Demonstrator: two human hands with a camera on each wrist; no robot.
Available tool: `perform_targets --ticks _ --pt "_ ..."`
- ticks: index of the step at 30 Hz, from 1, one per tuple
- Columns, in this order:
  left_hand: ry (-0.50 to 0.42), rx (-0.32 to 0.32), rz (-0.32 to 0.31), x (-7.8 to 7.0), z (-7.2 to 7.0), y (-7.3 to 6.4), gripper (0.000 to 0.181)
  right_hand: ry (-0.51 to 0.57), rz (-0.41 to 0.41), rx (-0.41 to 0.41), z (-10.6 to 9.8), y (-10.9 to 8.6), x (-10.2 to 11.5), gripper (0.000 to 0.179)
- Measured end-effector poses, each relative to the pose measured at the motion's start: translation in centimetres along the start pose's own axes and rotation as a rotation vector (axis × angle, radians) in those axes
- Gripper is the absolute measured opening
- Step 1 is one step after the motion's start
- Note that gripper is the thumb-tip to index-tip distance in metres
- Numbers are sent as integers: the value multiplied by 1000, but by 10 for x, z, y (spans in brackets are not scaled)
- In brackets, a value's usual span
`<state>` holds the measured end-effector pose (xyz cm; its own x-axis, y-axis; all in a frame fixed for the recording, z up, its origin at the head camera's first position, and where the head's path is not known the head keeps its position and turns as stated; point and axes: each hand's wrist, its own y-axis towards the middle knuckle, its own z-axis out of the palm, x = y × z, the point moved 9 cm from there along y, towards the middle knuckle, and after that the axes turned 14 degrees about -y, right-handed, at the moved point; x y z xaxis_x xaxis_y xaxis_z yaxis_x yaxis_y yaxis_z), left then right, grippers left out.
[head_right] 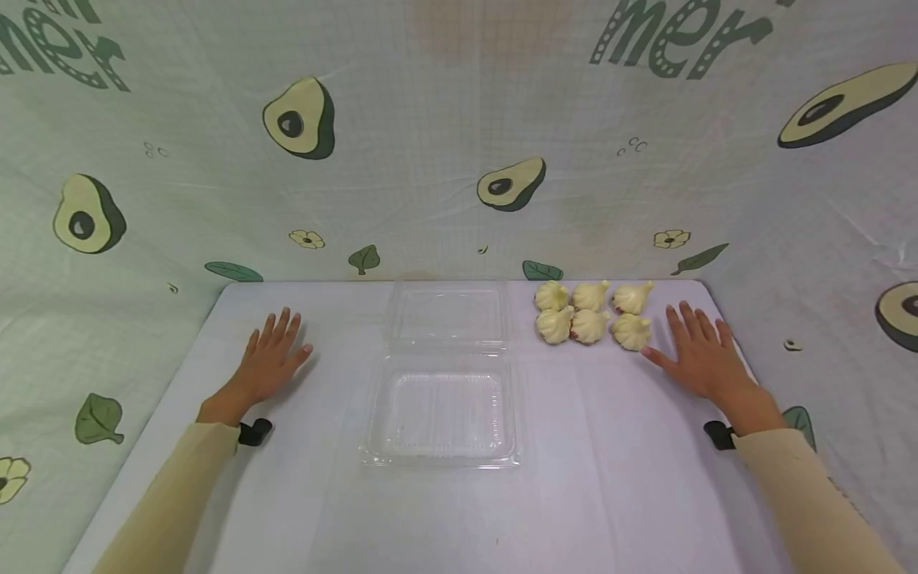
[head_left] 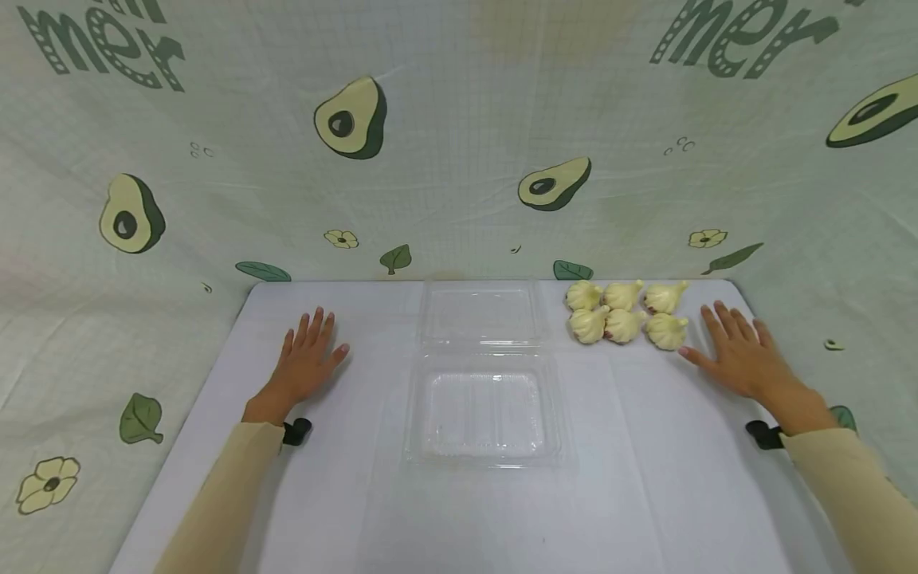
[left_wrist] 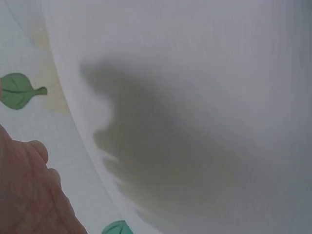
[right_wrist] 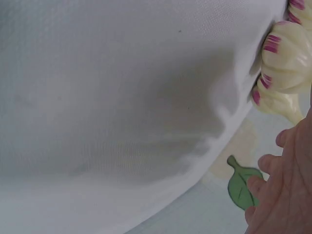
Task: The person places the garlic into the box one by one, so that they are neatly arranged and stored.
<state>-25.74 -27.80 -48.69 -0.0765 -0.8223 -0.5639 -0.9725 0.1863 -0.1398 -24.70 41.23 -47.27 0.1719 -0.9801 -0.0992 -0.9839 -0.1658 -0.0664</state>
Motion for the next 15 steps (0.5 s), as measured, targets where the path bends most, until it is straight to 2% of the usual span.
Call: perform_targets --ticks 4,11,15 --pt "0 -3 24 -9 8 -1 85 0 -5 -15 2 1 3 97" --pt "-35 -20 112 -37 19 -5 81 -3 -21 -59 1 2 10 94" --pt "-37 -6 130 -49 26 -7 80 1 -25 -59 2 2 13 94"
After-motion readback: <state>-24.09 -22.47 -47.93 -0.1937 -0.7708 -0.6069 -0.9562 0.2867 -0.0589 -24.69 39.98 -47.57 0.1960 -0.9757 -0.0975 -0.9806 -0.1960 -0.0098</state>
